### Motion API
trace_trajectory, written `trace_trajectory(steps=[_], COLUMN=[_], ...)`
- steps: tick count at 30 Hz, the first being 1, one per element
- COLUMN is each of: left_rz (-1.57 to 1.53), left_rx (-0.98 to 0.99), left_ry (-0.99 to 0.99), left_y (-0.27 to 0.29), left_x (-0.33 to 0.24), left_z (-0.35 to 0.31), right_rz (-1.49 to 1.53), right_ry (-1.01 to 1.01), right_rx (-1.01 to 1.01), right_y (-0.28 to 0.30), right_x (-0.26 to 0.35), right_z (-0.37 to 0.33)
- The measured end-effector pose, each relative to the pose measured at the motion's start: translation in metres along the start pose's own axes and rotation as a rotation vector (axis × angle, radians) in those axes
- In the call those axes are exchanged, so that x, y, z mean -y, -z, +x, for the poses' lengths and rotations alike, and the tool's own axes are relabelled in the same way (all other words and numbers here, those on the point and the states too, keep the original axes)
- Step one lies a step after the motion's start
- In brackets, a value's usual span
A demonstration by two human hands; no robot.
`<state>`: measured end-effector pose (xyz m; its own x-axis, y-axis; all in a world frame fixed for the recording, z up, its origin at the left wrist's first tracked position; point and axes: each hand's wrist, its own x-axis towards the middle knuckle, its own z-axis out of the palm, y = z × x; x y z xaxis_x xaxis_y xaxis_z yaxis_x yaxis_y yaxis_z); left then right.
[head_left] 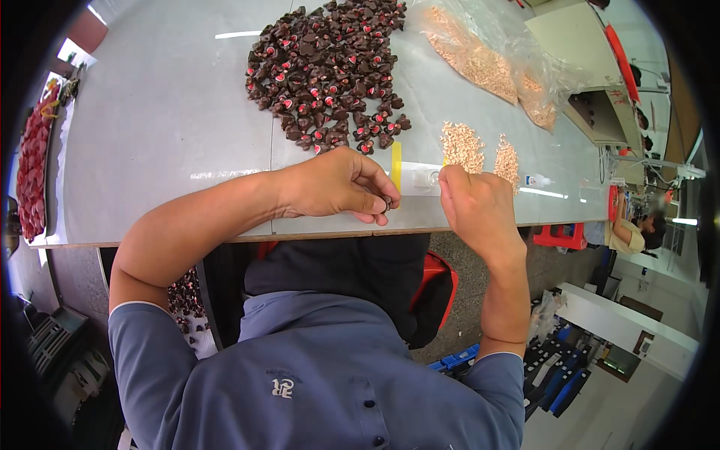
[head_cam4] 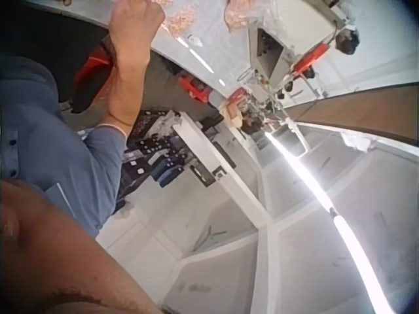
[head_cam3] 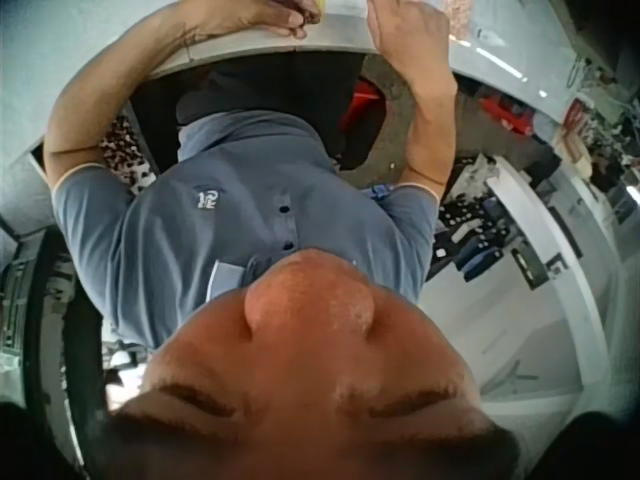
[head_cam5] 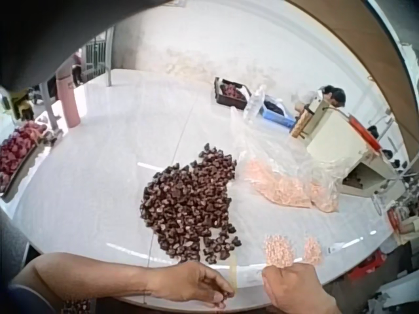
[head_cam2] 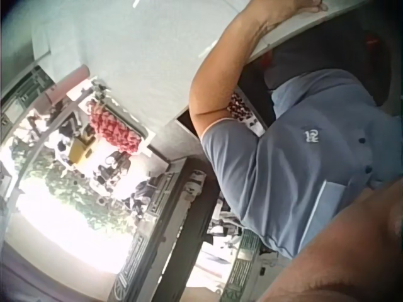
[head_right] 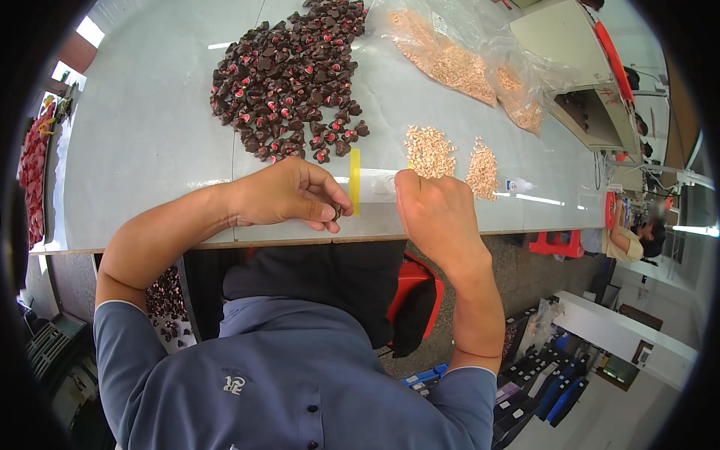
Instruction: The person sorts small plastic components by hand, moving them from a central pile into smaller organized groups on a workbench.
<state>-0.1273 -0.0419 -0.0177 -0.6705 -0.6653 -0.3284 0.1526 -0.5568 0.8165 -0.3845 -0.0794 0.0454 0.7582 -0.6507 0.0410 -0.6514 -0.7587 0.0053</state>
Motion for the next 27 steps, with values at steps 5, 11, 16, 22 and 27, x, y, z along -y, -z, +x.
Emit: trace_trajectory(steps=[5,11,16,22,27], left_rz=[-0.026,-0.023,-0.01,-0.011,-0.022], left_rx=[-0.036,-0.028,-0.03,-0.038,-0.054], left_ry=[0.007,-0.003,0.008,0.026,0.038], left_y=[-0.001,-0.002,0.003,0.001,0.002], left_x=[-0.001,-0.002,0.001,-0.001,0.001], left_z=[0.0,0.001,0.003,0.0,0.0], right_rz=[0.304,0.595,0.597,0.626,0.573], right_ry=[0.011,-0.035,-0.017,-0.026,-0.023], right_rx=[-0.161,-0.282,-0.299,-0.319,-0.342], right_y=[0.005,-0.015,-0.023,-0.028,-0.034], right_x=[0.016,0.041,0.045,0.05,0.058], right_z=[-0.005,-0.012,-0.009,-0.008,-0.007])
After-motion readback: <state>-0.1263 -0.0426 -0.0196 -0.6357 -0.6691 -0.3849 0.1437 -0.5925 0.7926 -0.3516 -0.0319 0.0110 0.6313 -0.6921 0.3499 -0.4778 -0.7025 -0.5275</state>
